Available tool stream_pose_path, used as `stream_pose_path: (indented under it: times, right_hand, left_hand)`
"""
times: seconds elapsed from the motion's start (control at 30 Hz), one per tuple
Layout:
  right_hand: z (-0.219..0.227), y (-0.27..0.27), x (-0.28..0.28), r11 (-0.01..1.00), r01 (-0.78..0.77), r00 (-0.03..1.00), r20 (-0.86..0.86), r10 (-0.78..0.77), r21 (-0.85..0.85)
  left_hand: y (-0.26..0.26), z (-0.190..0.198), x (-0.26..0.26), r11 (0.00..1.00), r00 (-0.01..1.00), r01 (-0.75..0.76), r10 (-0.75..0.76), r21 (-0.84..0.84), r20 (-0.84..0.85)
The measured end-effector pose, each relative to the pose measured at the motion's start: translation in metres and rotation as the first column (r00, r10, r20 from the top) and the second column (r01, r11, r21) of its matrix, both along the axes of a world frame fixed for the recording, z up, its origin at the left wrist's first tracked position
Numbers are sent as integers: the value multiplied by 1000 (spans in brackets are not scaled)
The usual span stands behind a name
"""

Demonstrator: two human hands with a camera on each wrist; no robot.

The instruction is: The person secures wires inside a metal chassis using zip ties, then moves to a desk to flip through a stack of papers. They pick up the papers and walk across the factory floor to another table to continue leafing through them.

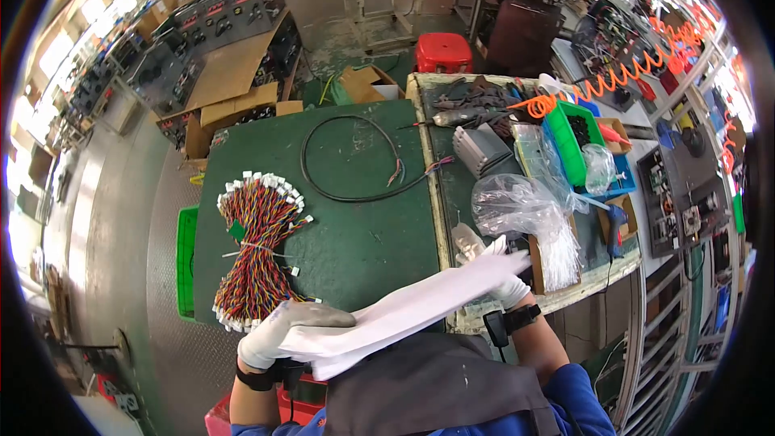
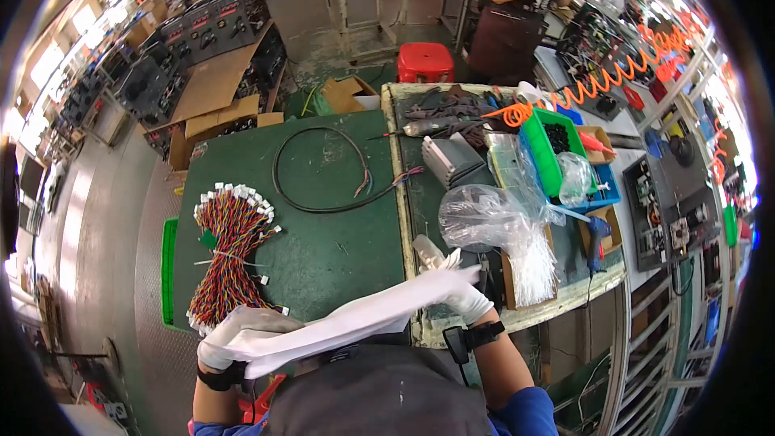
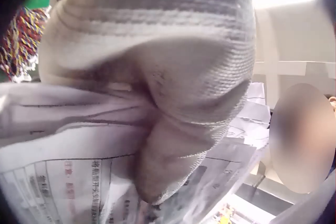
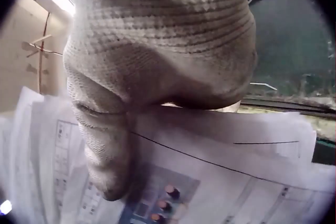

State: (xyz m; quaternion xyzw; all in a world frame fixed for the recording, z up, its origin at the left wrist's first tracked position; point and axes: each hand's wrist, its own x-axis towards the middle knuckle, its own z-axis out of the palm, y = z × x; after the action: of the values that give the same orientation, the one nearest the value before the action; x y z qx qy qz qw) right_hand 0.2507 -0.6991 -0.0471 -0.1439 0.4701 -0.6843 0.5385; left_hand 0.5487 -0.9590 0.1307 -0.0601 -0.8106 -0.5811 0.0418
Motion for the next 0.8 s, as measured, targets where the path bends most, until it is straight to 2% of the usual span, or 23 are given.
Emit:
stream_pose_path:
  times: [0.03,0.07,0.13,0.17,0.2,0.23,0.27,0.3,0.33,0.37,0.4,0.43,0.47,0.5,0.53,0.57,0.6,0.63,0.67,0.73,0.77,0.8]
  right_hand:
    - [23,8,5,996,-82,868,-489,85,28]
    - [68,8,12,985,-138,507,-848,157,100]
    - [102,7,17,969,-245,812,-555,182,-41]
    - [117,10,26,995,-91,855,-509,103,48]
    - [131,13,35,987,59,884,-468,17,147]
    - [147,12,39,986,126,872,-485,-57,112]
    - [160,12,38,985,127,876,-479,-55,119]
    - [171,9,35,994,107,761,-641,-98,-25]
    - [176,8,35,985,55,617,-770,-163,-164]
    - [176,7,38,981,96,682,-706,-189,-170]
    - [168,6,38,981,94,681,-707,-189,-172]
    - [150,4,37,987,144,657,-738,-154,-77]
    - [127,2,36,980,196,634,-765,-114,17]
    - [97,3,34,974,217,779,-614,-128,72]
    - [90,1,32,977,213,632,-764,-130,10]
    - [70,2,28,979,204,582,-802,-135,-17]
    - [58,0,24,980,193,531,-836,-140,-42]
    - [50,0,21,977,208,460,-877,-136,-43]
    - [44,-1,18,978,205,464,-876,-133,-40]
    - [35,-4,14,957,273,649,-716,-255,-94]
    - [48,-9,14,956,285,720,-643,-262,-70]
    - [51,-12,10,955,284,657,-707,-262,-90]
  left_hand:
    - [-5,-3,5,1000,1000,-7,7,9,9]
    - [-5,-6,9,1000,1000,-18,18,18,17]
    - [-3,-10,12,973,963,-189,157,134,221]
    - [3,-5,8,956,958,-268,251,123,138]
    - [5,-7,6,957,960,-261,244,123,138]
    - [7,-13,6,920,928,-371,366,128,64]
    - [10,-16,9,867,875,-478,484,140,-7]
    - [7,-7,8,892,890,-452,452,8,-59]
    - [5,1,13,843,810,-529,466,99,355]
    - [9,-3,10,775,807,-579,500,253,313]
    - [13,-11,4,688,797,-603,539,404,272]
    - [8,-23,-4,689,801,-598,533,409,273]
    - [4,-42,-8,644,798,-602,514,473,315]
    - [1,-64,-12,647,795,-607,495,461,352]
    - [-4,-88,-16,652,790,-612,475,447,388]
    - [-14,-113,-16,771,834,-543,450,332,319]
    - [-7,-112,-22,720,838,-542,427,433,339]
    - [-4,-113,-25,711,823,-564,447,420,350]
    - [-3,-117,-27,701,808,-586,464,406,363]
    - [-4,-140,-28,597,766,-638,556,486,323]
    - [1,-121,-38,629,712,-701,636,335,298]
    - [4,-101,-47,574,692,-711,673,405,260]
